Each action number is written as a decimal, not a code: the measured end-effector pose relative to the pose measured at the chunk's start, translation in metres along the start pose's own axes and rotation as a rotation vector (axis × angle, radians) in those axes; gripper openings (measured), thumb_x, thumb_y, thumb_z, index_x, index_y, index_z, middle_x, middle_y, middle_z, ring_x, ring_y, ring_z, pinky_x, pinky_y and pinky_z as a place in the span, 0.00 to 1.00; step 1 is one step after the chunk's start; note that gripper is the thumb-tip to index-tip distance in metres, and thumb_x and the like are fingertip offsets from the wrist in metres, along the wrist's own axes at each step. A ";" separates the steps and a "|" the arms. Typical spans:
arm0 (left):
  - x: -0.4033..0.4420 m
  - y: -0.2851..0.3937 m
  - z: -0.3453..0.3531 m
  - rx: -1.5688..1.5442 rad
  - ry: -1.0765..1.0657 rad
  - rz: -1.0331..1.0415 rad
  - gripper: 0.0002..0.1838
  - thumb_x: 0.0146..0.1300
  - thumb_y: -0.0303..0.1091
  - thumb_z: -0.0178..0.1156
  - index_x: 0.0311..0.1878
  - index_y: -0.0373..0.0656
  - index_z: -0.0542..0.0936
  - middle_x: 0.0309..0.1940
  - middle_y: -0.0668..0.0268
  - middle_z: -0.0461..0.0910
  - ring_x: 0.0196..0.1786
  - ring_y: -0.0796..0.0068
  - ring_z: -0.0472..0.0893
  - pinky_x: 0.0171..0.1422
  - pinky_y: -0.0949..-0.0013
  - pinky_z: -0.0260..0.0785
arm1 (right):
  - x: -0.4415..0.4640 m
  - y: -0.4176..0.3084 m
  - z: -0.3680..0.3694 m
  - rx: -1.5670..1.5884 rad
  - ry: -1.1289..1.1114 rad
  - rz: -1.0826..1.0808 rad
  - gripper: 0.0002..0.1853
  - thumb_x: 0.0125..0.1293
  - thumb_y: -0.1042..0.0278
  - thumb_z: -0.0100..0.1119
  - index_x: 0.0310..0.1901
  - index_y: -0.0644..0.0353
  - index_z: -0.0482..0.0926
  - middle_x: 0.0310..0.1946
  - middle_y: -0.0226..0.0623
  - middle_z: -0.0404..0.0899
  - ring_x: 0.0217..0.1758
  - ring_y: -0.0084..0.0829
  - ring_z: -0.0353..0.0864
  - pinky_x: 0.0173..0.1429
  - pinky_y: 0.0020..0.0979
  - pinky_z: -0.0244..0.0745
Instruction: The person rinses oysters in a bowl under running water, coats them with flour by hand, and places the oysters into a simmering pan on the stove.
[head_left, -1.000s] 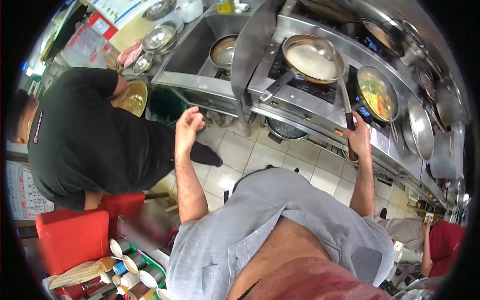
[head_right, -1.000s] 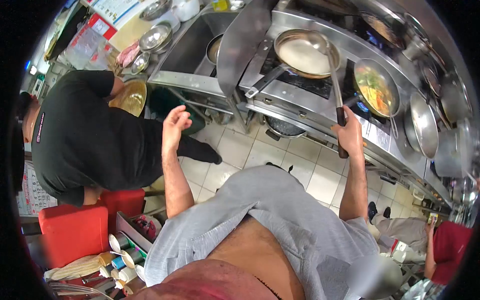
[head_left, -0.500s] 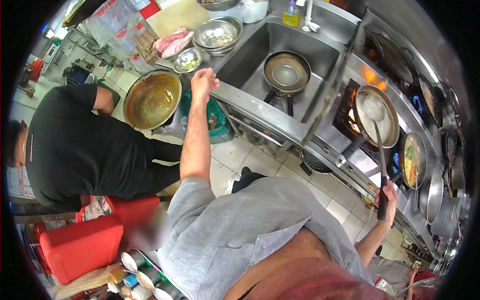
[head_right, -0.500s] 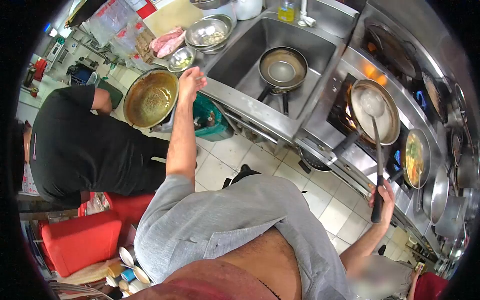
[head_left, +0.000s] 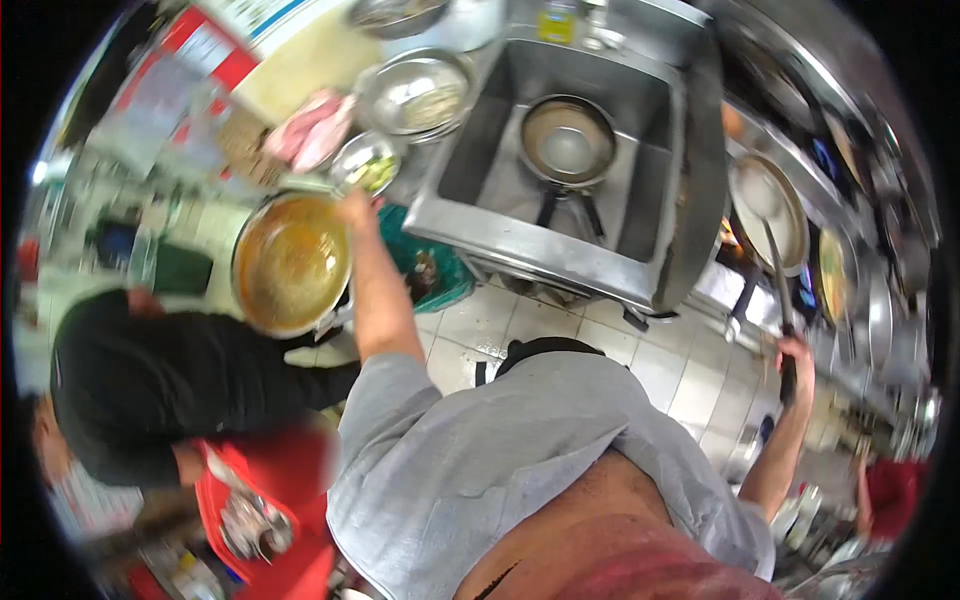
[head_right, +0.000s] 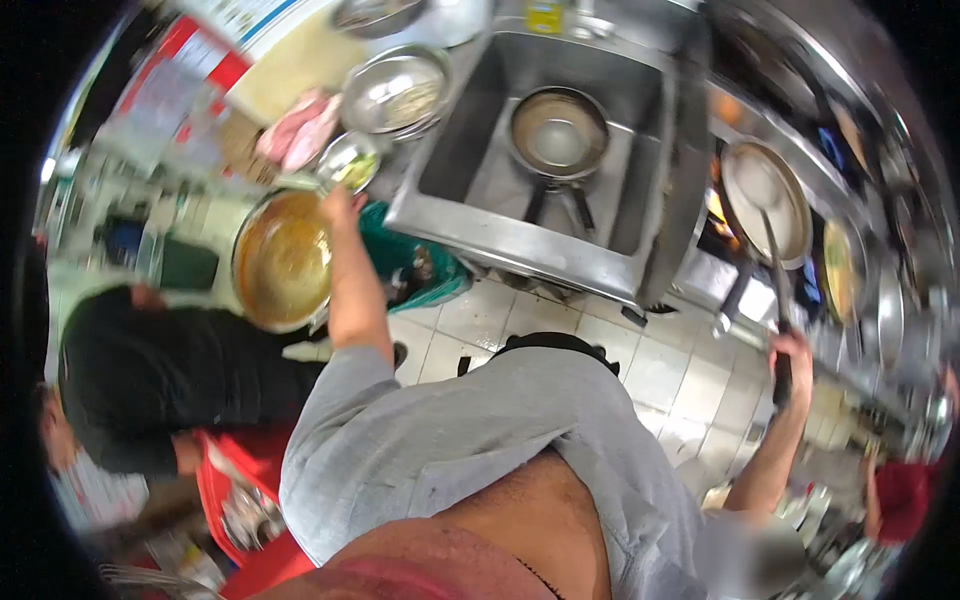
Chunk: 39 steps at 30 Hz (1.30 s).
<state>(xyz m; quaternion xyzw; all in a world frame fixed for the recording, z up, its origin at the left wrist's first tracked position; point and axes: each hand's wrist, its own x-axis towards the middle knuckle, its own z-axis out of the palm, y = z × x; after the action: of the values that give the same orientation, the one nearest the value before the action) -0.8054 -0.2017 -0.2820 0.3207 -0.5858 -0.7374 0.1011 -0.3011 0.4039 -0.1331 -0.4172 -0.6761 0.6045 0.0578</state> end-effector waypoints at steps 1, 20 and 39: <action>0.008 -0.006 -0.007 -0.047 -0.010 0.043 0.16 0.50 0.22 0.56 0.44 0.33 0.69 0.33 0.56 0.72 0.31 0.59 0.75 0.36 0.52 0.78 | -0.001 0.001 0.002 -0.039 -0.003 -0.019 0.22 0.47 0.71 0.53 0.45 0.70 0.66 0.14 0.31 0.67 0.10 0.22 0.65 0.14 0.22 0.58; -0.348 0.115 0.125 0.442 -0.585 0.633 0.13 0.55 0.39 0.57 0.34 0.39 0.72 0.23 0.68 0.71 0.22 0.80 0.69 0.17 0.76 0.62 | -0.036 -0.031 -0.045 0.148 0.024 0.078 0.12 0.51 0.73 0.57 0.37 0.68 0.72 0.17 0.28 0.68 0.13 0.21 0.68 0.15 0.24 0.63; -0.540 -0.115 0.378 1.012 -0.859 0.660 0.16 0.54 0.29 0.52 0.45 0.28 0.70 0.37 0.51 0.77 0.31 0.62 0.82 0.25 0.69 0.77 | -0.070 -0.069 -0.136 0.343 -0.105 0.038 0.11 0.48 0.75 0.56 0.34 0.67 0.70 0.20 0.33 0.70 0.14 0.21 0.68 0.15 0.24 0.61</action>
<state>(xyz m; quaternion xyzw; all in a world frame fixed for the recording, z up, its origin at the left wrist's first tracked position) -0.5851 0.4170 -0.1561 -0.1813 -0.9080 -0.3691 -0.0806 -0.2109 0.4693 -0.0076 -0.3816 -0.5574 0.7329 0.0812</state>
